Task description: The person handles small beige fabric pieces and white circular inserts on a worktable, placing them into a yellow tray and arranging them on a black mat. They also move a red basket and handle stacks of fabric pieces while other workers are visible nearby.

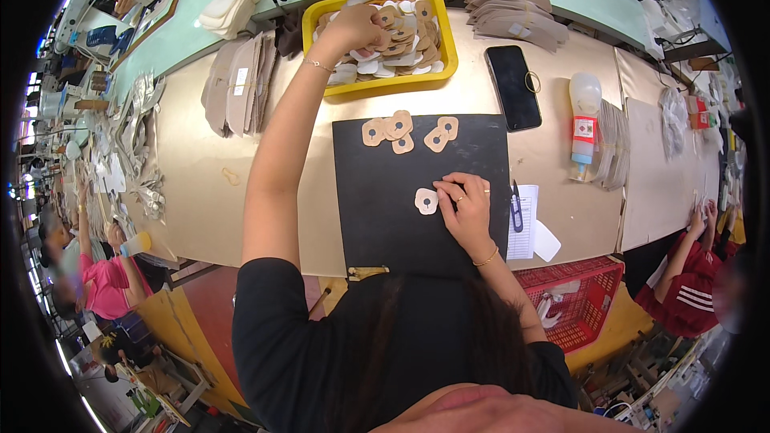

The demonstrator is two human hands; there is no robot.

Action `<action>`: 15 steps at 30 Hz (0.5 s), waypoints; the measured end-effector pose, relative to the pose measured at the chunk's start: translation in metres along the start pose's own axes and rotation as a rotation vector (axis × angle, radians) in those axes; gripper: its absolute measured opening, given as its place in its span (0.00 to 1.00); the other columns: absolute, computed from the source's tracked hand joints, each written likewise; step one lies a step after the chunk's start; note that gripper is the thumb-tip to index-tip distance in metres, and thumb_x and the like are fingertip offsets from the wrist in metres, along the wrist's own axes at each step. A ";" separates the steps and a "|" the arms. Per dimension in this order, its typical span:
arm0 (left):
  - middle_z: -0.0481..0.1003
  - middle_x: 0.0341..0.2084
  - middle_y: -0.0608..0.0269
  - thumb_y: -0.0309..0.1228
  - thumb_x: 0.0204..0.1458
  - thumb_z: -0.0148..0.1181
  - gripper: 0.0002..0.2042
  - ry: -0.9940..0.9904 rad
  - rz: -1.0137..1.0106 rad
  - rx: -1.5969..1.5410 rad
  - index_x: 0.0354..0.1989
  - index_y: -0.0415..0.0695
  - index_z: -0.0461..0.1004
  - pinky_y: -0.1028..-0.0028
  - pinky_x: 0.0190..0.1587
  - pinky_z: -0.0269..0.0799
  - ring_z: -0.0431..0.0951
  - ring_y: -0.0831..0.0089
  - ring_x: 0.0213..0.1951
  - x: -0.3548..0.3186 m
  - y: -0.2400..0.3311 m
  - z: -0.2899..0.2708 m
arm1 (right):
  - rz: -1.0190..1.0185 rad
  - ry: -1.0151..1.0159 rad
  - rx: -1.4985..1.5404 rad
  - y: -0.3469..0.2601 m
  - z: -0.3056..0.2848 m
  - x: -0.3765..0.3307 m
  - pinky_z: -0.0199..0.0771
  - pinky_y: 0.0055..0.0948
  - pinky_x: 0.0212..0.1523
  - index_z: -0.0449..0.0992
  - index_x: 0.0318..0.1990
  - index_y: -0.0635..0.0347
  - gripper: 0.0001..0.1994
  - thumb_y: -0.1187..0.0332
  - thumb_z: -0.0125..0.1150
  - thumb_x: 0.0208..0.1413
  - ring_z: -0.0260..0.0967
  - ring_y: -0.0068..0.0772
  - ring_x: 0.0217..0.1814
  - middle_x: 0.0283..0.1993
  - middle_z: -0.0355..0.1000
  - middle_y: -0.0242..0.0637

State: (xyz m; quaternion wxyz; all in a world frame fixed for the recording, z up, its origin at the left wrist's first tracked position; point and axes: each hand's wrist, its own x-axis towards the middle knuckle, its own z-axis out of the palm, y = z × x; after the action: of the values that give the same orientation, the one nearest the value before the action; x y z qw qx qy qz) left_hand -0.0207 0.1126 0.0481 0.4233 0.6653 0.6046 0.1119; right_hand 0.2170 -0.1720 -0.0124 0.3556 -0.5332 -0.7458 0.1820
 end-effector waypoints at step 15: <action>0.73 0.26 0.68 0.36 0.49 0.68 0.13 -0.094 0.078 -0.258 0.37 0.42 0.75 0.80 0.27 0.69 0.71 0.82 0.27 -0.008 0.024 -0.007 | 0.076 0.072 0.171 -0.001 -0.007 0.001 0.65 0.34 0.47 0.79 0.39 0.57 0.08 0.76 0.65 0.50 0.70 0.37 0.43 0.40 0.73 0.34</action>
State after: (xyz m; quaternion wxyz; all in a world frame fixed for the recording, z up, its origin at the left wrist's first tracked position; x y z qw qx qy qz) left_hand -0.0105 0.1102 0.0718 0.5284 0.6328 0.5387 0.1738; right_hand 0.2213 -0.1719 -0.0070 0.4192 -0.5349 -0.6936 0.2390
